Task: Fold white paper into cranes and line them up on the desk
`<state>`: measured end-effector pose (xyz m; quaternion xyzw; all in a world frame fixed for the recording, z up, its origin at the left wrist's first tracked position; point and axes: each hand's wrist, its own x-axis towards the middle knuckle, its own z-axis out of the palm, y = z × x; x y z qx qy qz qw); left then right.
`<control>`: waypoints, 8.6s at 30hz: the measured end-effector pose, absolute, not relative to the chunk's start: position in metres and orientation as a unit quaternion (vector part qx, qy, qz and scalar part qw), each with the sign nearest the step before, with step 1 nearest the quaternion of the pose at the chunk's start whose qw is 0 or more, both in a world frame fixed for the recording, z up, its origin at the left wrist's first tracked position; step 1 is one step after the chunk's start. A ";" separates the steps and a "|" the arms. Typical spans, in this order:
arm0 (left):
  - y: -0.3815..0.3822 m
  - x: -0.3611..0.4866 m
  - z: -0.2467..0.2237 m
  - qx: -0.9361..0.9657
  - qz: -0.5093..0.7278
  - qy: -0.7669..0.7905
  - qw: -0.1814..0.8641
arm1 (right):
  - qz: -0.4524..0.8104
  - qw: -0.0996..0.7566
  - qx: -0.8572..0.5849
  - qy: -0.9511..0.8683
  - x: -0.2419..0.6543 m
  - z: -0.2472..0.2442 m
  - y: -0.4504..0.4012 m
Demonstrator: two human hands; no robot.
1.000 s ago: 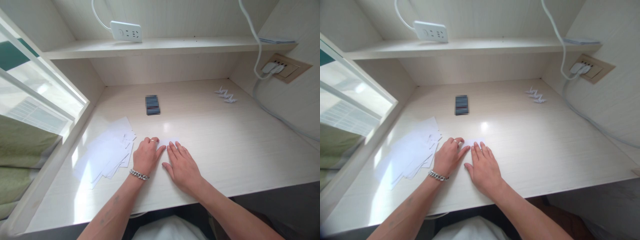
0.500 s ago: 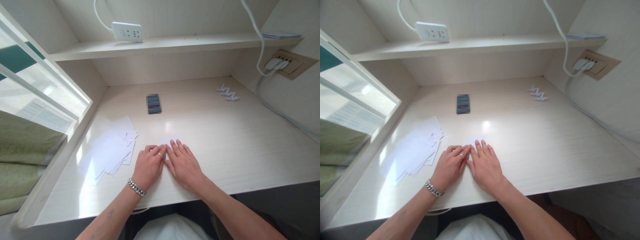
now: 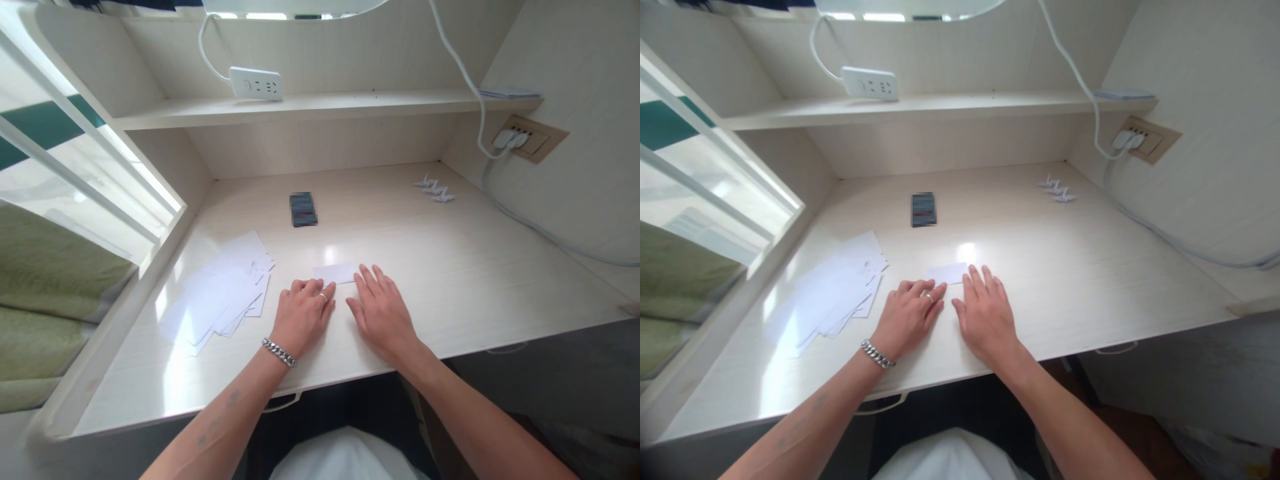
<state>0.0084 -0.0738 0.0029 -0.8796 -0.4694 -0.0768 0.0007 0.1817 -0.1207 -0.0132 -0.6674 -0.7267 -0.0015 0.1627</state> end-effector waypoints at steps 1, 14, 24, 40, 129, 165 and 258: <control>-0.074 0.009 0.003 -0.881 -0.073 -0.467 0.004 | 0.014 0.163 -0.640 -0.750 0.176 -0.014 -0.121; -0.063 -0.011 0.017 -0.837 -0.087 -0.539 -0.048 | 0.096 0.130 -0.634 -0.756 0.163 -0.015 -0.118; -0.008 0.031 0.027 -0.819 -0.029 -0.558 -0.133 | 0.100 0.166 -0.624 -0.757 0.167 -0.017 -0.118; -0.006 0.011 0.021 -0.692 -0.311 -0.467 -0.455 | 0.464 0.490 -0.565 -0.474 0.204 0.006 -0.058; -0.020 0.019 0.010 -0.567 -0.412 -0.511 -0.498 | 0.499 0.575 -0.534 -0.368 0.183 0.010 -0.030; -0.010 0.010 0.006 -0.614 -0.414 -0.481 -0.470 | 0.424 0.599 -0.517 -0.440 0.197 -0.002 -0.020; -0.014 -0.003 0.010 -0.677 -0.318 -0.463 -0.476 | 0.562 0.420 -0.448 -0.555 0.208 0.004 -0.030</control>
